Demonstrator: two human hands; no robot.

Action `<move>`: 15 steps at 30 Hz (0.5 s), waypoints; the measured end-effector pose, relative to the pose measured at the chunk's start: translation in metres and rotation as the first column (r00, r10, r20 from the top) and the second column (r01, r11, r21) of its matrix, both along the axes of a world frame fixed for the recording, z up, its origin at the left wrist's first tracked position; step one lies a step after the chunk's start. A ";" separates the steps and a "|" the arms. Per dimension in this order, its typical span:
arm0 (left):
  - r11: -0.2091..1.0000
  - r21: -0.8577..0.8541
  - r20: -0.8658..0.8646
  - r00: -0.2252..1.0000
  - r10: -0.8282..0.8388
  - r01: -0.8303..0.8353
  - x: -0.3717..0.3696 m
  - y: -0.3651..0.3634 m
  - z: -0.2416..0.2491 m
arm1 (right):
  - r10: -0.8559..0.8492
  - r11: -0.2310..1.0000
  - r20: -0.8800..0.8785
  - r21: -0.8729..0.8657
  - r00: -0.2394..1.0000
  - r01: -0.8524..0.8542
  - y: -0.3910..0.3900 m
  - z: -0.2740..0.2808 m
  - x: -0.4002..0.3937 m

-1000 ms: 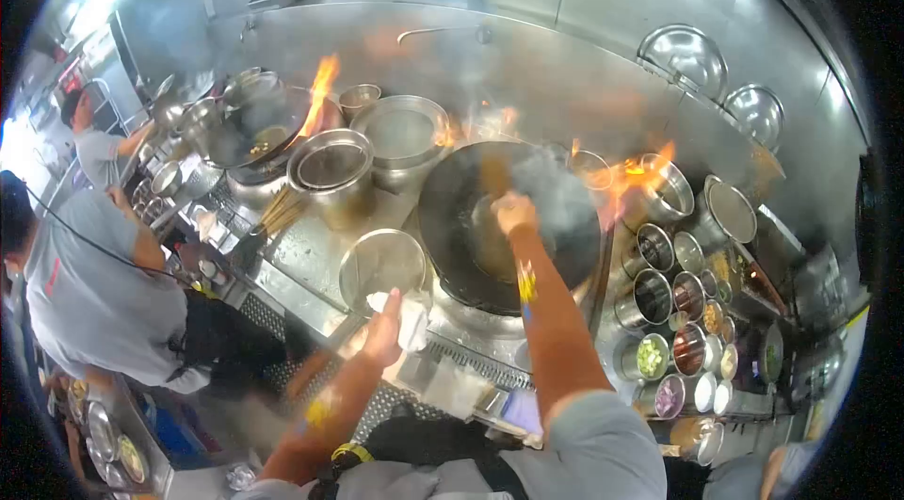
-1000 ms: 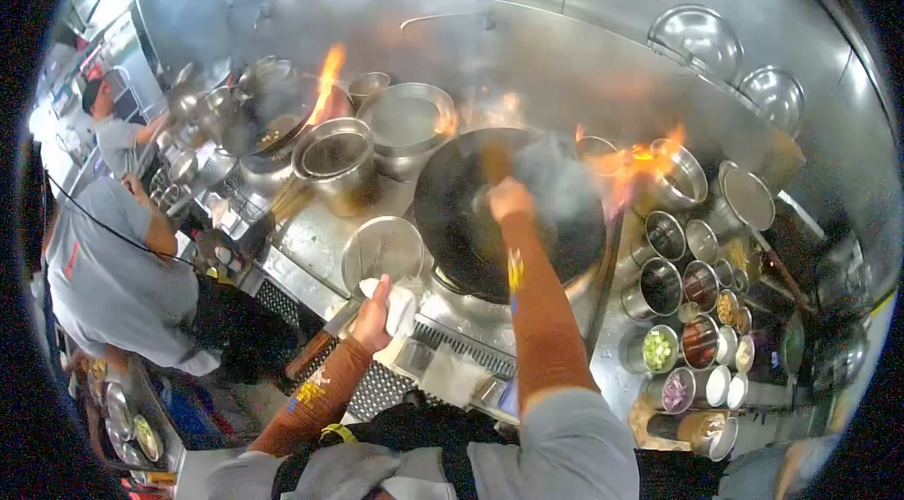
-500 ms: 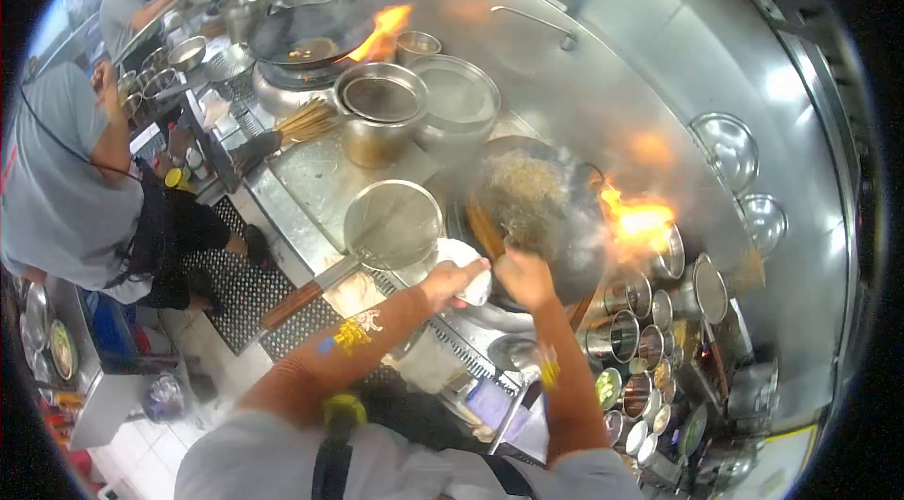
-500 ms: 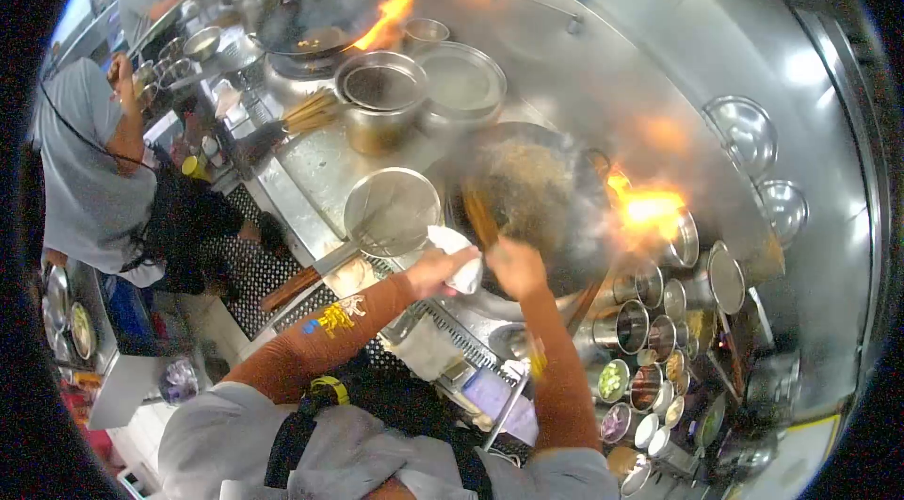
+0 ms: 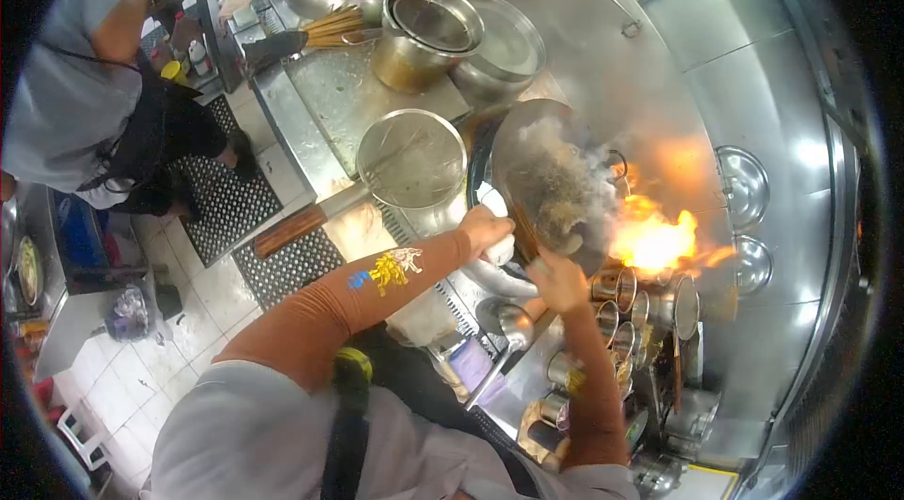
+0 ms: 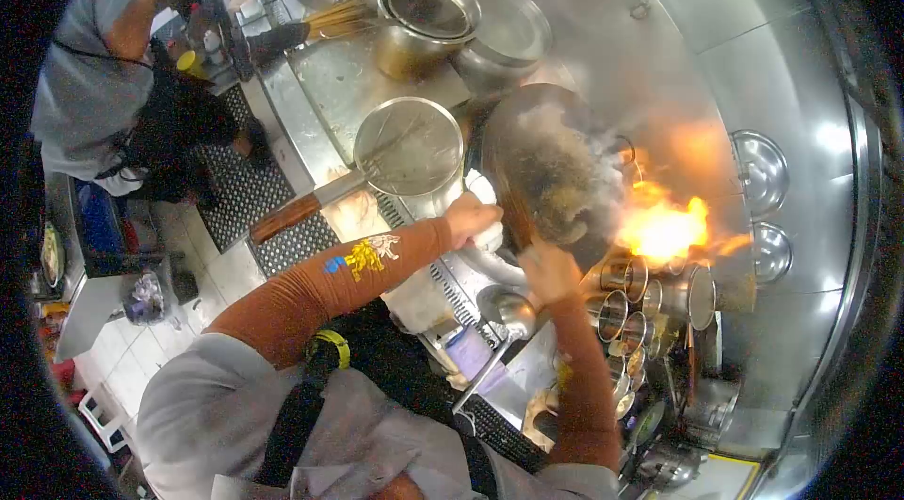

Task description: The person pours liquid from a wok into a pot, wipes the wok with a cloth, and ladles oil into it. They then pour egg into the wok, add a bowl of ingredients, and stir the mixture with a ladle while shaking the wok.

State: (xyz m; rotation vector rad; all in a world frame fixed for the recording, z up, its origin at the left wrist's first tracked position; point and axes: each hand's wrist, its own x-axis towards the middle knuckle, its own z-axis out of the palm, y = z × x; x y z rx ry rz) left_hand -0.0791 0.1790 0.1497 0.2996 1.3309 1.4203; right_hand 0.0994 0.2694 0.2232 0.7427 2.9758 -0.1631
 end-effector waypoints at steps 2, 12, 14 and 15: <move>1.000 0.012 0.036 0.999 -0.021 0.021 0.001 0.009 -0.014 | 0.054 0.996 0.271 0.053 0.961 -0.071 0.045 0.028 0.038; 0.999 -0.038 -0.436 0.898 -0.049 0.036 -0.012 0.026 -0.038 | -0.366 0.916 0.141 0.229 0.920 0.330 0.114 -0.040 0.027; 0.997 -0.023 -0.294 0.952 -0.079 0.076 -0.012 0.031 -0.045 | -0.255 0.926 0.205 0.333 0.945 0.177 0.178 -0.041 0.033; 0.994 -0.016 -0.245 0.963 -0.112 0.111 -0.011 0.034 -0.052 | -0.351 0.906 0.150 0.303 0.924 0.295 0.186 -0.035 0.010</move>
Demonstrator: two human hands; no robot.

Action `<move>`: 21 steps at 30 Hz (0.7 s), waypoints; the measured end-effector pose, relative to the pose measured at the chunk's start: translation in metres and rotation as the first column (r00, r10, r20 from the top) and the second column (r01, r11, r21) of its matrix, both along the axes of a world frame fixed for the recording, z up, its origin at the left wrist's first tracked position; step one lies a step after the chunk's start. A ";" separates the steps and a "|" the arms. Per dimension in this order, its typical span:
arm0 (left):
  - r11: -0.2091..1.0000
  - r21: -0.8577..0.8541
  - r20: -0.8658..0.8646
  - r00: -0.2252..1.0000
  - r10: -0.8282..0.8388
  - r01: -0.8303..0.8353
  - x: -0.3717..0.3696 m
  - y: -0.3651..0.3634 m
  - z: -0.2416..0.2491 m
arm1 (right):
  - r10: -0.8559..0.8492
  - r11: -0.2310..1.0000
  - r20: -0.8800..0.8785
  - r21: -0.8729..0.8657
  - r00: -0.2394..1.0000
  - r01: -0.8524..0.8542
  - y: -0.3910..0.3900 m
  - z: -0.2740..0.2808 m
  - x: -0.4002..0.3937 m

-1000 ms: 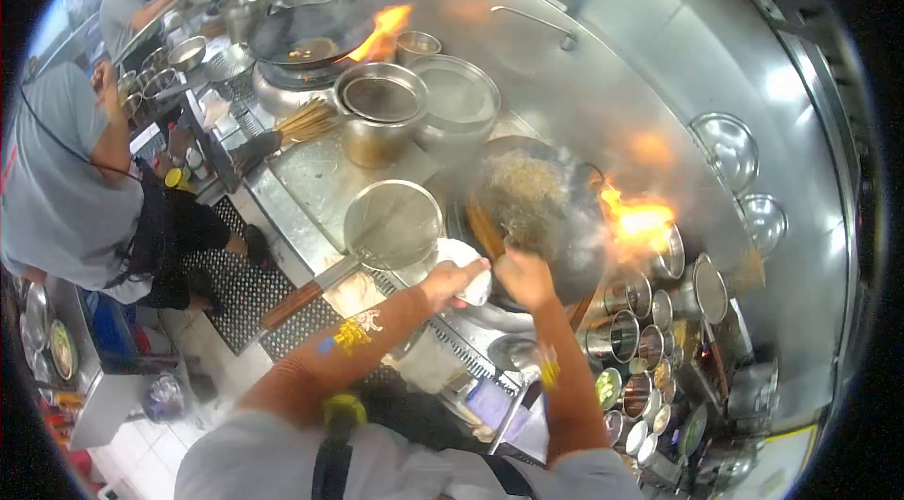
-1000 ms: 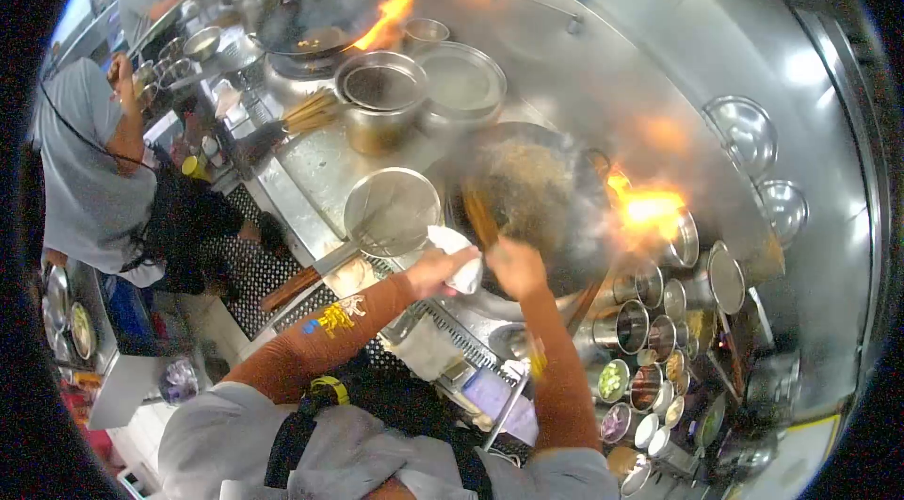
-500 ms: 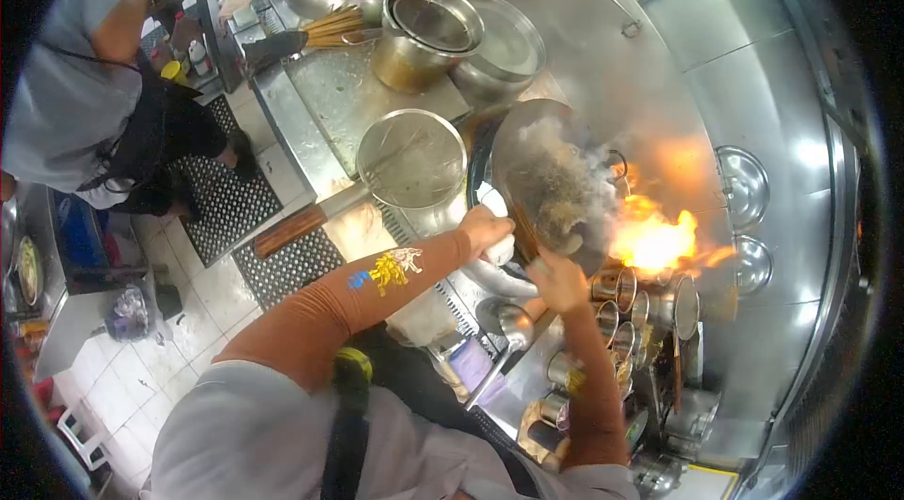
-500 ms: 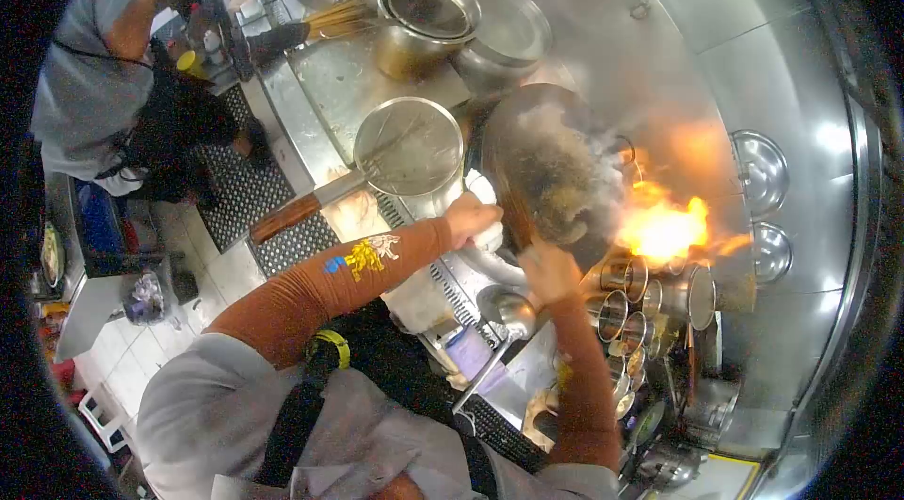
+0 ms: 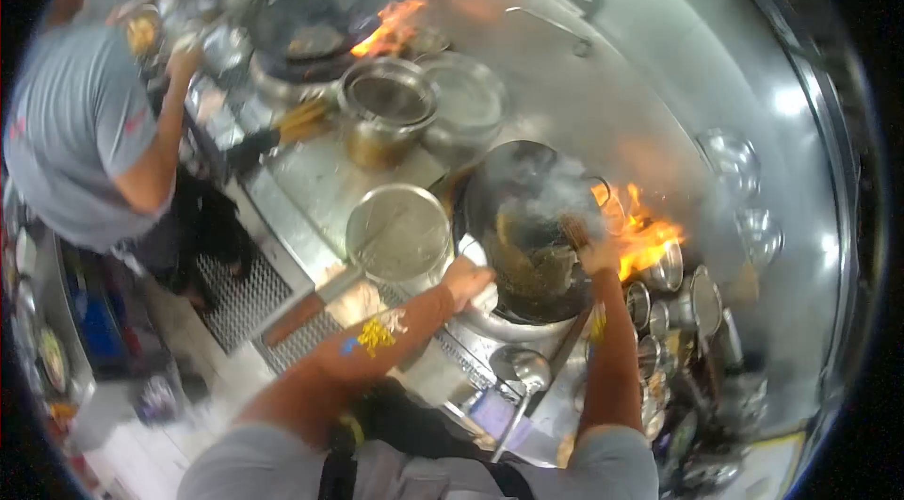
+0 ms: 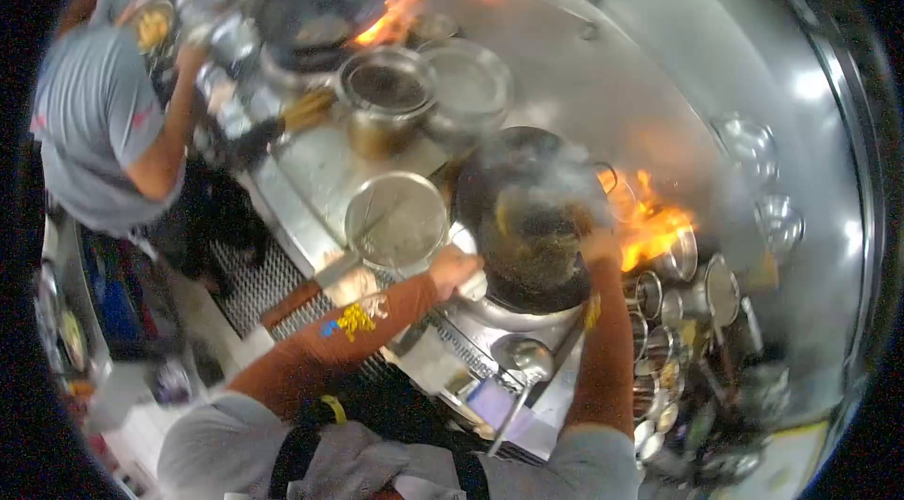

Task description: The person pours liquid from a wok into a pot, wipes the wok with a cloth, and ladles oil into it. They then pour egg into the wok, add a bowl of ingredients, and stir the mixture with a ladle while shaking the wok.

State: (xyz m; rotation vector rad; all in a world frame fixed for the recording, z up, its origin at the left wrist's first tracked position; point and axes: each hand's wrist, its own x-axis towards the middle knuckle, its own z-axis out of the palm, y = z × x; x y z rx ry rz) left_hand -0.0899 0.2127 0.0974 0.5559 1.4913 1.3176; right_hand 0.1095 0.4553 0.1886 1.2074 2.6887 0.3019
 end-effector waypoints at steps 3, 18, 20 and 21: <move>0.991 0.113 0.366 0.930 0.025 -0.071 0.019 0.006 -0.029 | -0.025 0.989 0.043 0.148 0.999 0.018 -0.003 -0.036 -0.080; 0.997 0.071 0.364 0.931 -0.025 -0.002 0.012 0.002 -0.022 | -0.076 0.934 -0.491 -0.339 0.868 -0.109 -0.185 0.023 -0.060; 0.997 0.057 0.449 0.894 0.017 -0.047 0.018 0.000 -0.009 | 0.162 0.903 -0.132 -0.380 0.978 -0.201 -0.134 0.028 -0.015; 0.999 -0.026 0.322 0.946 0.034 -0.027 0.019 0.001 -0.007 | 0.007 0.936 0.085 -0.351 0.996 0.023 -0.112 0.045 -0.020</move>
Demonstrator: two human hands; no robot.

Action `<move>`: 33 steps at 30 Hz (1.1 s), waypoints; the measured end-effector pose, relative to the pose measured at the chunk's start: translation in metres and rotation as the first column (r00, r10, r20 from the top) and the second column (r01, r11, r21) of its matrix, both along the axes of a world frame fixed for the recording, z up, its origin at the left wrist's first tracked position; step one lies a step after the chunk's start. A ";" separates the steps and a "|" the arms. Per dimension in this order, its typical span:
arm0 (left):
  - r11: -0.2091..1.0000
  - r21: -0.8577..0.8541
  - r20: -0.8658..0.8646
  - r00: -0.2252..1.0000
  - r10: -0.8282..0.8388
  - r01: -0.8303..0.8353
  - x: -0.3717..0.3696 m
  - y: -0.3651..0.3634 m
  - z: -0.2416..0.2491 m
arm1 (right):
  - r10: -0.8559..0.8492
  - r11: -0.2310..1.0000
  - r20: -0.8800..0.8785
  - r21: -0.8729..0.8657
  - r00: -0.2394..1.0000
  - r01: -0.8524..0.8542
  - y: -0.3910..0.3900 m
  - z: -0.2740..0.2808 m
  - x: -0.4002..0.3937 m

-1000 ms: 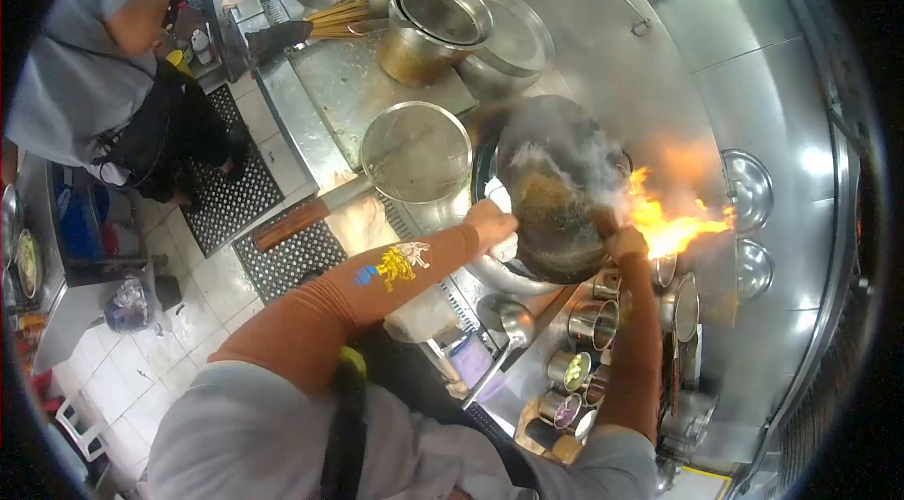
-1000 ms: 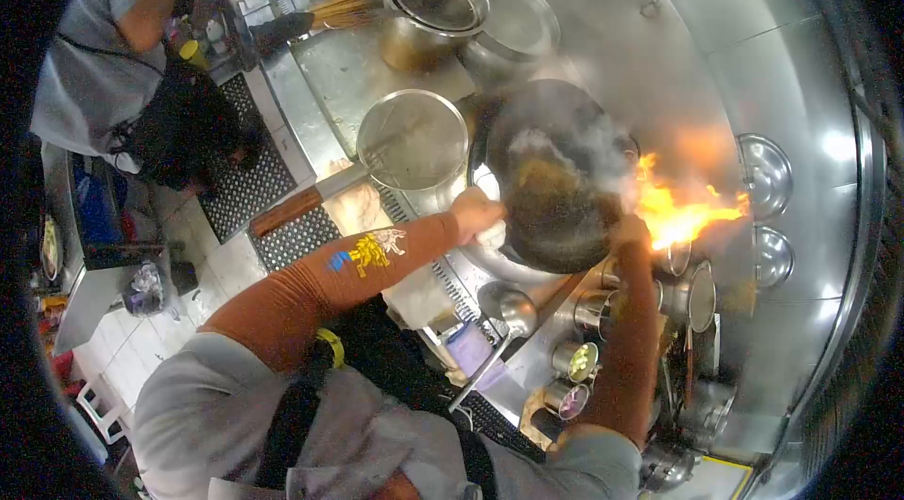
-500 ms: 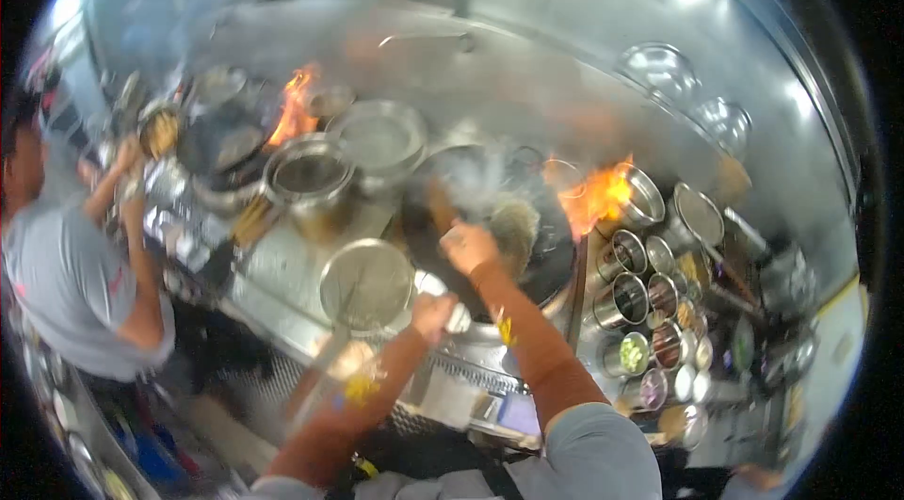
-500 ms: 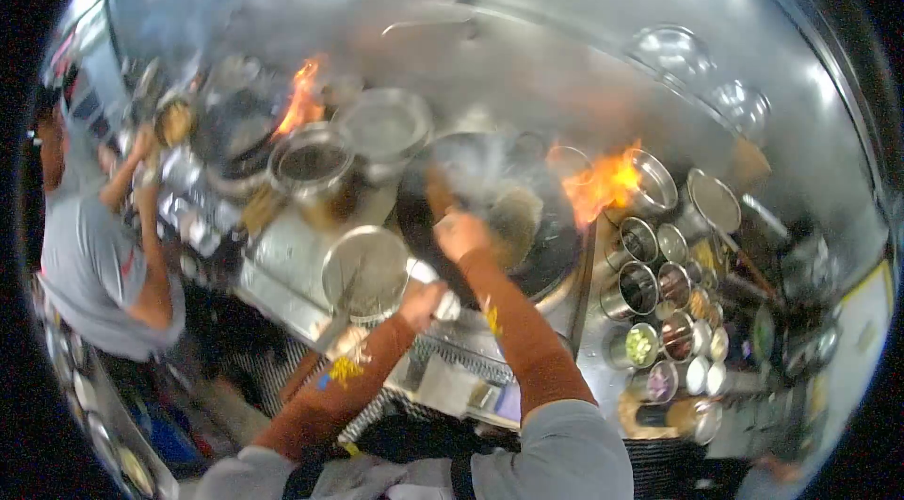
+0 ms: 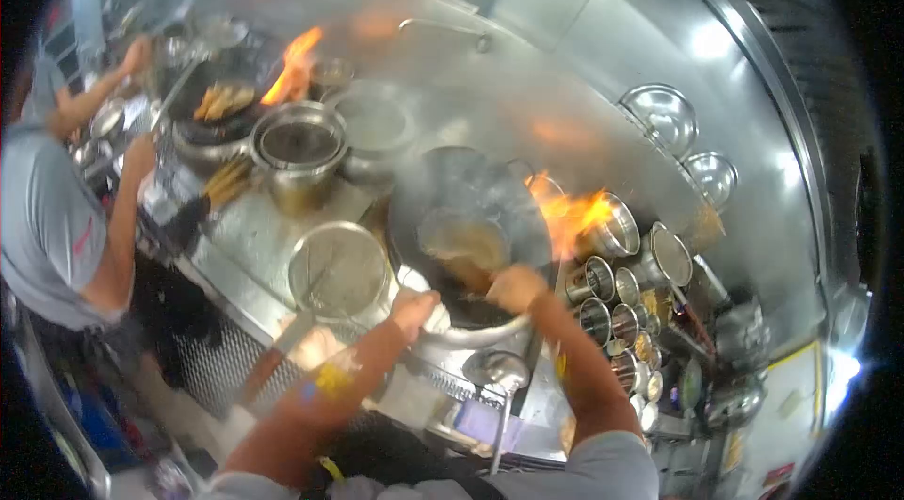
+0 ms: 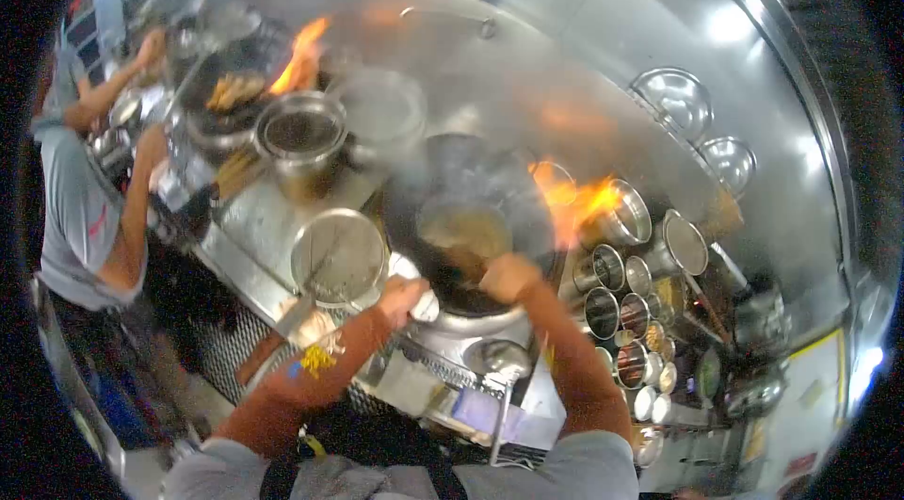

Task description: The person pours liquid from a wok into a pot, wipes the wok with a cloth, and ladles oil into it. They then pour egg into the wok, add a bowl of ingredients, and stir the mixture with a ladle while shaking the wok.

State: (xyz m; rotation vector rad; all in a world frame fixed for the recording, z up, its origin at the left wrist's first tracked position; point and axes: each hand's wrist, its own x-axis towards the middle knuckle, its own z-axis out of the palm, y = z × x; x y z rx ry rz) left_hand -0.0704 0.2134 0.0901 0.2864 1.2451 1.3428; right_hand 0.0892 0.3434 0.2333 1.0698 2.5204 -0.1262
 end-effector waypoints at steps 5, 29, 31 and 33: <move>0.995 -0.051 -0.509 0.859 0.047 -0.084 0.001 -0.008 0.022 | -0.328 0.937 -0.353 -0.004 0.876 0.349 0.092 -0.040 -0.033; 0.998 -0.041 -0.475 0.880 0.025 -0.051 -0.026 0.006 0.015 | -0.366 0.924 -0.337 -0.023 0.868 0.381 0.179 -0.059 0.003; 1.000 -0.020 -0.562 0.827 0.009 -0.024 -0.025 -0.004 0.019 | -0.557 0.830 -0.609 -0.393 0.564 0.395 0.082 -0.040 -0.064; 1.000 -0.006 -0.608 0.794 0.016 -0.025 -0.024 -0.010 0.019 | -0.671 0.742 -0.541 -0.484 0.507 0.464 0.017 -0.032 -0.099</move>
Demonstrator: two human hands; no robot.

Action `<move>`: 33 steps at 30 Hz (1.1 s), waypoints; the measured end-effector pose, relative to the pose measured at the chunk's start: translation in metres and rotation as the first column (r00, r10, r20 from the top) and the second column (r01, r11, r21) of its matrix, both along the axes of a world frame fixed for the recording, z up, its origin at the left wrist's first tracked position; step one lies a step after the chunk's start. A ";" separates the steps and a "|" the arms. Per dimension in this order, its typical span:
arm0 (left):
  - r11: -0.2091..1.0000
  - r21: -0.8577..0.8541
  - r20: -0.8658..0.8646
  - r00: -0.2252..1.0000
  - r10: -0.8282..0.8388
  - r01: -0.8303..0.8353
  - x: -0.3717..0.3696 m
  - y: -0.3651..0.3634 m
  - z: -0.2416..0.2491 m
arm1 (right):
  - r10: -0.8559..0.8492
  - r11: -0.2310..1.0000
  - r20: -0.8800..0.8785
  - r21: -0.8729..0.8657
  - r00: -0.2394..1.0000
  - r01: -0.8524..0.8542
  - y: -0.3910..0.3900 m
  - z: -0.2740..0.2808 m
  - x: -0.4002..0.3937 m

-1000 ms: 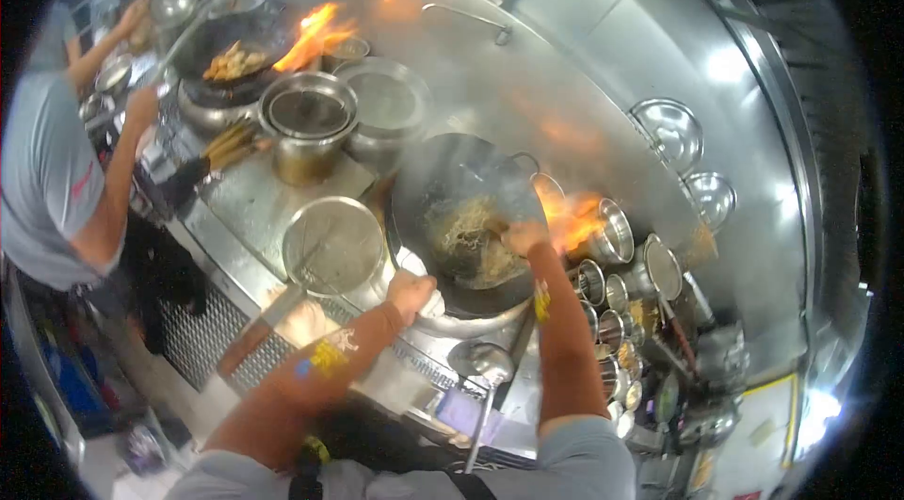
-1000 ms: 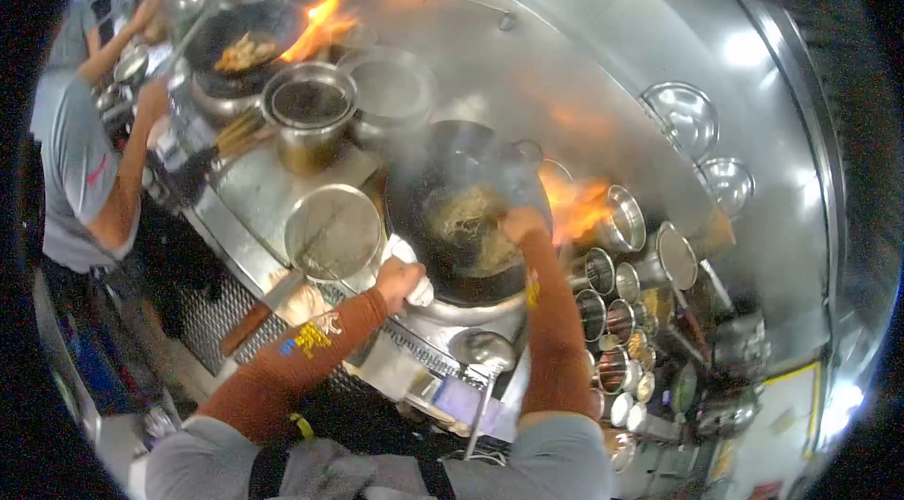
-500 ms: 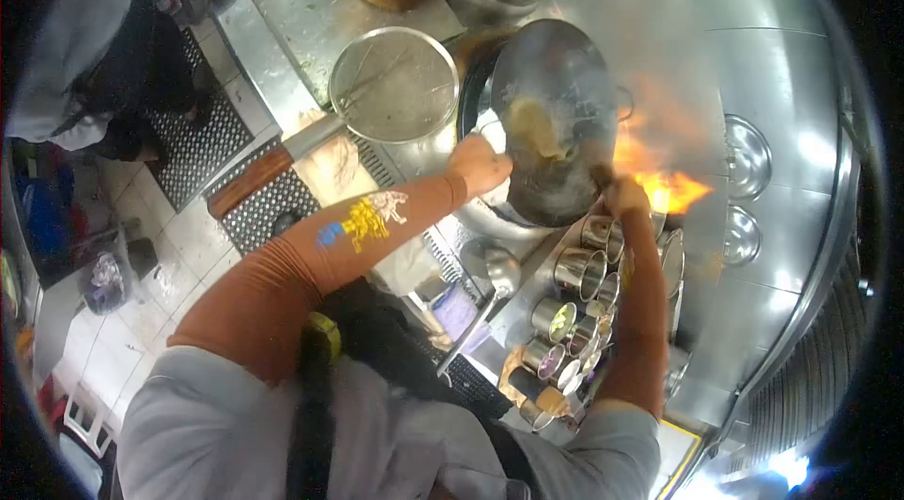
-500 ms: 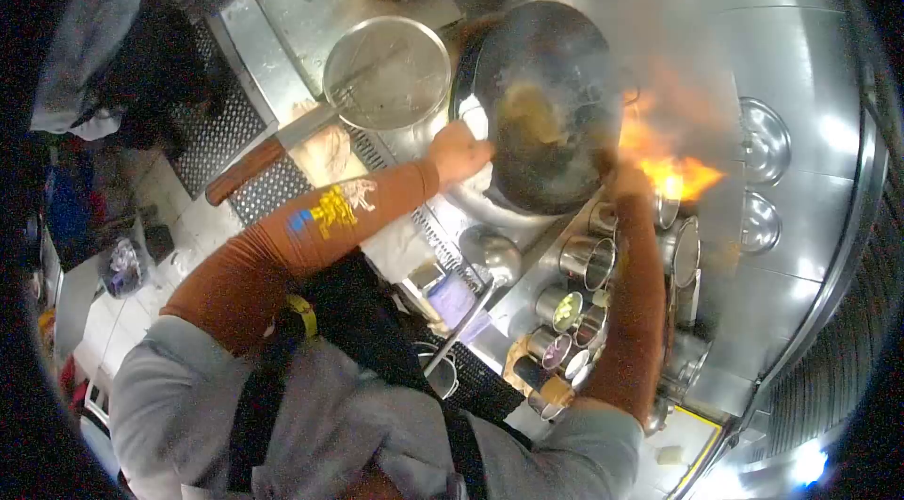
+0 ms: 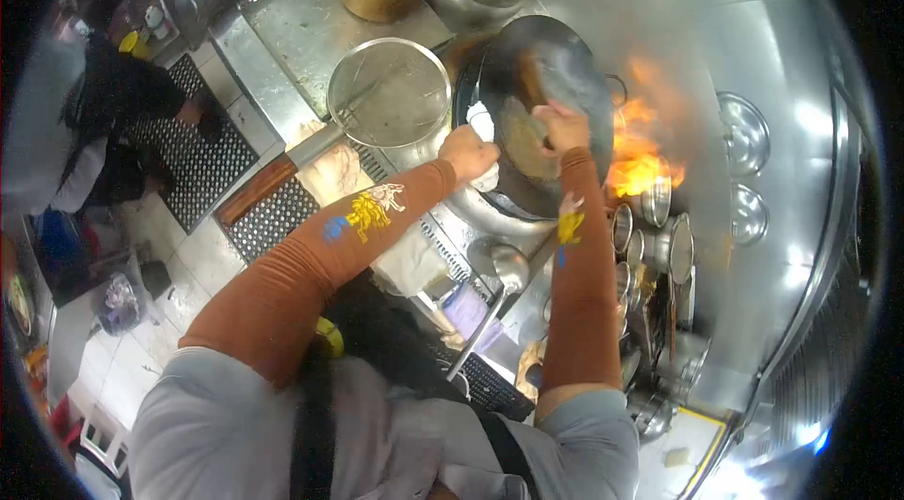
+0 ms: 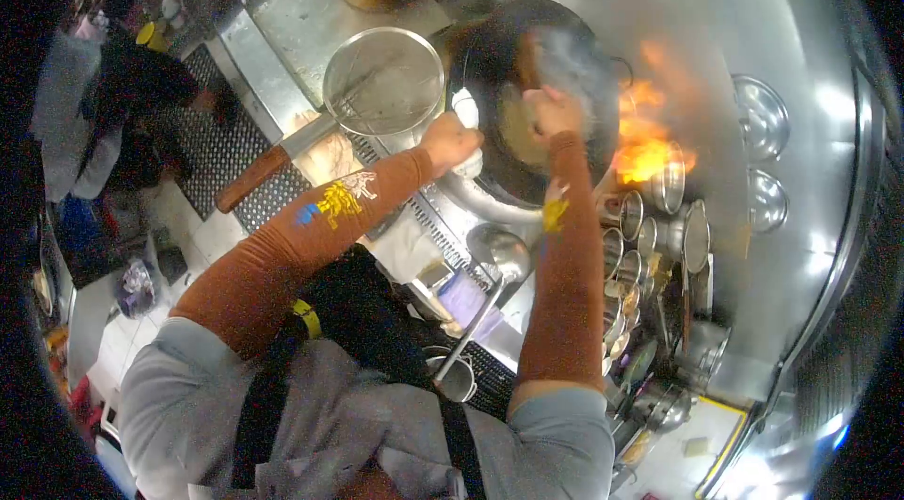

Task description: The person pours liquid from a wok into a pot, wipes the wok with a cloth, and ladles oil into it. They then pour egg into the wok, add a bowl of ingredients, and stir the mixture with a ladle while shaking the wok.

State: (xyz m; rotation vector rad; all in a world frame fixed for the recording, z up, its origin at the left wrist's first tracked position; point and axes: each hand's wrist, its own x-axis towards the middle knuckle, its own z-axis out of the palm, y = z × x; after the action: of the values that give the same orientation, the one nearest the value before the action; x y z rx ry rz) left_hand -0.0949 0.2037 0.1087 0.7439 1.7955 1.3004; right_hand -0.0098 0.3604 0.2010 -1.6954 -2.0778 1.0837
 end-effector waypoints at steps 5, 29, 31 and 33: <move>0.997 0.036 -0.089 0.994 0.067 -0.064 0.008 -0.006 -0.009 | 0.525 0.751 0.248 0.316 0.814 -0.580 -0.109 0.024 0.079; 0.932 0.338 -0.461 0.886 0.046 0.128 -0.044 -0.066 0.001 | 0.217 0.763 0.502 0.448 0.837 -0.466 -0.247 0.059 0.186; 0.909 0.398 -0.513 0.851 0.107 0.126 -0.040 -0.069 0.004 | 0.247 0.652 0.418 0.595 0.874 -0.469 -0.251 0.063 0.182; 0.932 0.343 -0.537 0.839 0.091 0.119 -0.036 -0.072 0.009 | 0.345 0.537 0.483 0.602 0.805 -0.591 -0.254 0.061 0.177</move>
State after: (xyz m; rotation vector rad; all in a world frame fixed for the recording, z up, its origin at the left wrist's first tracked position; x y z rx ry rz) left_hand -0.1307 0.1312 0.1180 1.4580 1.9886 1.5399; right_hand 0.1668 0.1063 0.2618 -0.9219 -2.7346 -0.0546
